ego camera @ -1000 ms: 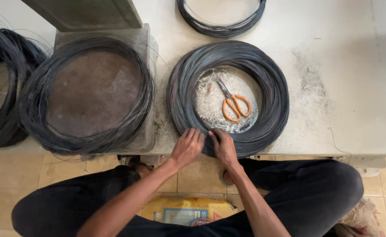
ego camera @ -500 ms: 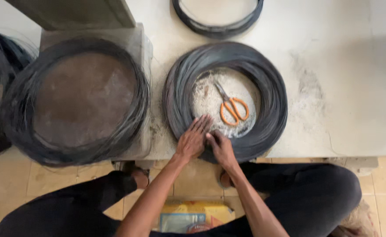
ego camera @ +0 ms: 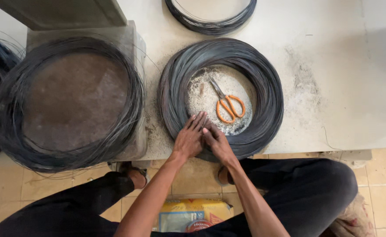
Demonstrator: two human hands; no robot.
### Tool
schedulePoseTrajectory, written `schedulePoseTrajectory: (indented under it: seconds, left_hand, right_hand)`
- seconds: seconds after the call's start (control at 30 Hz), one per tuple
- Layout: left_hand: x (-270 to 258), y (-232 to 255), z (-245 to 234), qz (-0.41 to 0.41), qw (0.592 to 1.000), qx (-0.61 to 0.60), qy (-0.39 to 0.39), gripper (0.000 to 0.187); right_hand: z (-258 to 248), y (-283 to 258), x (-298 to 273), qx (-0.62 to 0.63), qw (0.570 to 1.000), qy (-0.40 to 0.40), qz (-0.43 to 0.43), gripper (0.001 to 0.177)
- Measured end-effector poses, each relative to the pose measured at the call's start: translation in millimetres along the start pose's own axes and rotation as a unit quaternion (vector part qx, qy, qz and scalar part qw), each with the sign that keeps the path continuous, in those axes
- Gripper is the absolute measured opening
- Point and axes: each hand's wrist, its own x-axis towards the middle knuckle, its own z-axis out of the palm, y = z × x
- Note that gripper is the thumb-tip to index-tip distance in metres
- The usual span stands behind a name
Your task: The person uses orange-handled shears to cut a length of black wire from a coil on a white table. They then place the cut wire onto a separate coil and continue to organize the wire coils.
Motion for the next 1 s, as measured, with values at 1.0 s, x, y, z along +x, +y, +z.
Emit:
schedulePoseTrajectory:
  seconds: [1.0]
  left_hand:
    - [24, 71, -93, -0.409, 0.677, -0.583, 0.186, 0.016]
  right_hand:
    - [-16, -98, -58, -0.149, 0.987, -0.027, 0.058, 0.041]
